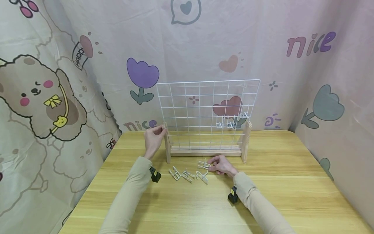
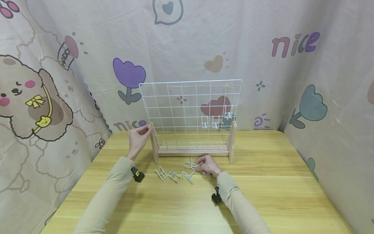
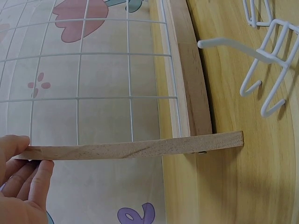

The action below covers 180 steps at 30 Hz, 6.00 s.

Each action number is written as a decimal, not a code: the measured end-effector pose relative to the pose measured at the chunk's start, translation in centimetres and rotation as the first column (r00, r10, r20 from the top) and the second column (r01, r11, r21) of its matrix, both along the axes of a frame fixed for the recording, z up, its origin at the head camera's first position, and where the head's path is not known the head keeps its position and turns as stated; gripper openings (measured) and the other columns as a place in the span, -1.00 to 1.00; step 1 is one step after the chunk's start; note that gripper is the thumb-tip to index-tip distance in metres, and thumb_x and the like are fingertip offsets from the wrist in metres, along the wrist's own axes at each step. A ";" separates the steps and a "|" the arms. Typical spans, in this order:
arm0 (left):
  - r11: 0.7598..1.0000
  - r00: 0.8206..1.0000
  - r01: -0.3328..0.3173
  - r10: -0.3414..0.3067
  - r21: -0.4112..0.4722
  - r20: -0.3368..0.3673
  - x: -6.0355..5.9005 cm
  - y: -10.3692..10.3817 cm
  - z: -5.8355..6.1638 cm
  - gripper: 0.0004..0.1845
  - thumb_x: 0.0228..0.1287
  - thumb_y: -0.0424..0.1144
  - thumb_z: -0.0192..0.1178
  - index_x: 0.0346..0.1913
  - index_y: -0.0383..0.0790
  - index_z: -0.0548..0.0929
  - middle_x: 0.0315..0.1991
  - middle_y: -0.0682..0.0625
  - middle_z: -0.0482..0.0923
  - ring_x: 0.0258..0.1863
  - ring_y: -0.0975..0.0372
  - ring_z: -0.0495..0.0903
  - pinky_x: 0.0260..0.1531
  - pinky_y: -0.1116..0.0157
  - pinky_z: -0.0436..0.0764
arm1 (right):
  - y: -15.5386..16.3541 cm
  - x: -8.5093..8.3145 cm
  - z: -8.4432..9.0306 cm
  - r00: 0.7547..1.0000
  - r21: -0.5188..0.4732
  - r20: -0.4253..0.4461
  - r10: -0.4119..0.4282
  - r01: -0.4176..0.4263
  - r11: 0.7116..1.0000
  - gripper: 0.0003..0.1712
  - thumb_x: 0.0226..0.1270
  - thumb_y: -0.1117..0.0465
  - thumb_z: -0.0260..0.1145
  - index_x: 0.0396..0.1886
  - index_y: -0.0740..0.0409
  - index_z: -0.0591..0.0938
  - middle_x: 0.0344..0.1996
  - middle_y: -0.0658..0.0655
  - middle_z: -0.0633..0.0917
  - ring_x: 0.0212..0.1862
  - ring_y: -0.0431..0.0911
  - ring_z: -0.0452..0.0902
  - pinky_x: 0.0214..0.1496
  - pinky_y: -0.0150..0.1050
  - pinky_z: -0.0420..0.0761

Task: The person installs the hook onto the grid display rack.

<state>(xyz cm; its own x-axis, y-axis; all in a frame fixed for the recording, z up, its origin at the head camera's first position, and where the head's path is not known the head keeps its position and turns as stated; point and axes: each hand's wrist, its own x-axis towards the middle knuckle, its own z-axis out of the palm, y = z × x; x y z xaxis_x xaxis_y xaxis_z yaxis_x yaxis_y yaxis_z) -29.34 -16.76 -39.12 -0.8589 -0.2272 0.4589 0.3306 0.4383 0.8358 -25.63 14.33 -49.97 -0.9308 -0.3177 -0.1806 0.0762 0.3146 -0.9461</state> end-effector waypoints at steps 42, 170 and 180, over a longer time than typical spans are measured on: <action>1.000 0.999 0.018 -0.018 0.017 0.035 0.0 0.0 0.1 -0.71 0.28 -0.30 0.36 0.02 -0.34 0.74 -0.06 -0.26 0.76 -0.10 -0.06 0.79 -0.32 0.74 0.56 | 0.2 -0.1 -0.2 0.998 0.015 0.020 -0.056 0.056 0.998 -0.77 0.22 0.31 0.46 -0.21 0.40 0.68 -0.72 -0.03 0.61 -0.77 -0.29 0.38 -0.77 -0.47 0.29; 0.999 0.999 0.032 -0.033 0.021 0.036 0.1 0.0 0.2 -0.69 0.28 -0.32 0.36 0.04 -0.36 0.72 -0.02 -0.28 0.73 -0.08 -0.08 0.78 -0.17 0.47 0.74 | -0.9 1.0 9.3 0.992 -0.619 -0.018 -0.125 0.088 0.780 -0.85 0.43 0.32 0.29 -0.26 0.01 0.74 -0.37 -0.01 0.80 -0.42 -0.23 0.69 -0.47 -0.47 0.62; 0.999 0.999 0.029 -0.030 0.012 0.045 0.1 -0.1 0.2 -0.70 0.28 -0.31 0.36 0.04 -0.33 0.73 -0.02 -0.25 0.75 -0.07 -0.04 0.79 -0.14 0.45 0.74 | -1.0 0.1 9.4 0.987 -0.617 0.001 -0.162 0.128 0.776 -0.85 0.46 0.30 0.27 -0.27 0.02 0.72 -0.39 -0.06 0.77 -0.43 -0.24 0.67 -0.46 -0.48 0.59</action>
